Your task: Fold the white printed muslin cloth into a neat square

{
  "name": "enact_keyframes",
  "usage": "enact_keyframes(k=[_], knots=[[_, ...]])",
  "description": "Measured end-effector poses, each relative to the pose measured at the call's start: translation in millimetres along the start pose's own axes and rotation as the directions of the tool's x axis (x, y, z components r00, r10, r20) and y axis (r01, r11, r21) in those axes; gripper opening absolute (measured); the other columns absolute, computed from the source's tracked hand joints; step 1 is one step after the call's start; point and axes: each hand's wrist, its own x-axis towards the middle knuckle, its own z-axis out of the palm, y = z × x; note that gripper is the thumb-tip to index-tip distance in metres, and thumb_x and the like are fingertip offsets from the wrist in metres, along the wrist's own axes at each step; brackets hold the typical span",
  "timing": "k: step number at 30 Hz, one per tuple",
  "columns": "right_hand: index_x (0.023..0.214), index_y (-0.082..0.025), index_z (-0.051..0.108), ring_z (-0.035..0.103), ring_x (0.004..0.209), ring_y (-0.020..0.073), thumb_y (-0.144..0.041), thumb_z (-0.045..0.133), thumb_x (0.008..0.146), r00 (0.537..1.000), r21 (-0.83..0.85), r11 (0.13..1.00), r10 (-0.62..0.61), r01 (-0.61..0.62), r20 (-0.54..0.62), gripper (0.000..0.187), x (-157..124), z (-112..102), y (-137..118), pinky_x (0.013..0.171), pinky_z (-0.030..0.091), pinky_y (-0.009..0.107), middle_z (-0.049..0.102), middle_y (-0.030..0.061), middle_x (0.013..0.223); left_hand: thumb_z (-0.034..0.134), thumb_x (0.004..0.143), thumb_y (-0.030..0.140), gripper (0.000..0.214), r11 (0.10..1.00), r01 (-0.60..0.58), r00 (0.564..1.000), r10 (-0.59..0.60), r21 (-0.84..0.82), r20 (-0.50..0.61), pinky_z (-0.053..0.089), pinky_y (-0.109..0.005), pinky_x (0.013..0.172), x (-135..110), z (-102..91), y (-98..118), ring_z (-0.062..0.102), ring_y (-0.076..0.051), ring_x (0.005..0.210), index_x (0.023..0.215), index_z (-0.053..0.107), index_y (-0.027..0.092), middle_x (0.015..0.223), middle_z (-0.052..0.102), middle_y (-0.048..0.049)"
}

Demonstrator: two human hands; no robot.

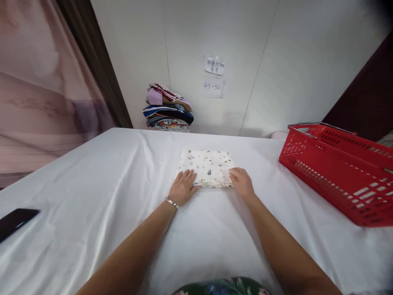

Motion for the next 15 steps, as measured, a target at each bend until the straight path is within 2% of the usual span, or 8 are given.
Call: enact_keyframes(k=[1, 3, 5, 7, 9, 12, 15], knots=[[0.098, -0.02, 0.063, 0.052, 0.095, 0.0202, -0.029, 0.042, 0.083, 0.99, -0.033, 0.989, 0.144, -0.144, 0.001, 0.027, 0.6, -7.6, 7.9, 0.083, 0.039, 0.033, 0.062, 0.0069, 0.101, 0.039, 0.086, 0.046, 0.051, 1.0, -0.002, 1.0, 0.002, 0.004, 0.007, 0.024, -0.045, 0.105, -1.2, 0.8, -0.5, 0.034, -0.026, 0.127, 0.127, 0.045, 0.015, 0.135, 0.042, -0.0111], [0.102, -0.018, 0.062, 0.056, 0.086, 0.0201, -0.039, 0.042, 0.083, 0.922, -0.069, 0.923, 0.382, -0.378, 0.065, 0.034, 0.3, -18.7, 21.6, 0.076, 0.041, 0.032, 0.063, 0.0075, 0.094, 0.038, 0.087, 0.046, 0.051, 1.0, 0.001, 1.0, -0.001, 0.001, 0.014, 0.025, -0.045, 0.105, -2.2, 0.5, -1.5, 0.034, -0.025, 0.127, 0.127, 0.044, 0.016, 0.135, 0.042, -0.0106], [0.107, -0.017, 0.059, 0.058, 0.074, 0.0184, -0.047, 0.041, 0.081, 0.862, -0.066, 0.874, 0.485, -0.481, 0.148, 0.043, -2.2, -22.7, 29.0, 0.068, 0.043, 0.029, 0.064, 0.0056, 0.082, 0.037, 0.087, 0.047, 0.051, 1.0, 0.01, 1.0, -0.01, -0.01, 0.018, 0.025, -0.045, 0.105, -2.0, -0.8, -2.0, 0.034, -0.025, 0.127, 0.127, 0.044, 0.017, 0.135, 0.043, -0.0104], [0.111, -0.017, 0.057, 0.058, 0.068, 0.017, -0.052, 0.041, 0.08, 0.851, -0.05, 0.871, 0.489, -0.489, 0.192, 0.05, -5.2, -21.0, 29.7, 0.062, 0.042, 0.027, 0.063, 0.0029, 0.074, 0.037, 0.086, 0.047, 0.052, 1.0, 0.018, 1.0, -0.018, -0.018, 0.02, 0.024, -0.044, 0.106, -1.7, -1.7, -2.1, 0.033, -0.025, 0.127, 0.127, 0.044, 0.017, 0.135, 0.042, -0.0101], [0.116, -0.017, 0.054, 0.057, 0.068, 0.0165, -0.052, 0.044, 0.077, 0.85, -0.04, 0.871, 0.486, -0.489, 0.201, 0.053, -7.2, -17.0, 26.4, 0.062, 0.042, 0.026, 0.063, 0.0018, 0.074, 0.037, 0.087, 0.047, 0.052, 1.0, 0.018, 0.999, -0.017, -0.018, 0.028, 0.024, -0.044, 0.106, -1.6, -1.9, -2.2, 0.032, -0.025, 0.128, 0.128, 0.043, 0.017, 0.136, 0.041, -0.0099], [0.118, -0.019, 0.053, 0.056, 0.069, 0.0159, -0.046, 0.05, 0.073, 0.872, 0.002, 0.887, 0.453, -0.462, 0.184, 0.052, -7.1, -11.7, 23.1, 0.065, 0.042, 0.026, 0.062, 0.0005, 0.077, 0.038, 0.086, 0.046, 0.052, 1.0, 0.013, 0.999, -0.012, -0.019, 0.039, 0.023, -0.044, 0.106, -2.1, -1.7, -2.7, 0.032, -0.025, 0.128, 0.129, 0.043, 0.017, 0.136, 0.041, -0.01], [0.115, -0.02, 0.055, 0.054, 0.065, 0.0143, -0.037, 0.05, 0.071, 0.897, 0.112, 0.891, 0.427, -0.439, 0.118, 0.048, -5.4, -7.7, 27.7, 0.063, 0.042, 0.026, 0.06, -0.0015, 0.074, 0.04, 0.086, 0.045, 0.05, 1.0, -0.003, 0.999, 0.004, -0.025, 0.036, 0.023, -0.044, 0.106, -3.3, -0.8, -2.8, 0.032, -0.025, 0.128, 0.128, 0.043, 0.018, 0.136, 0.041, -0.0095]])
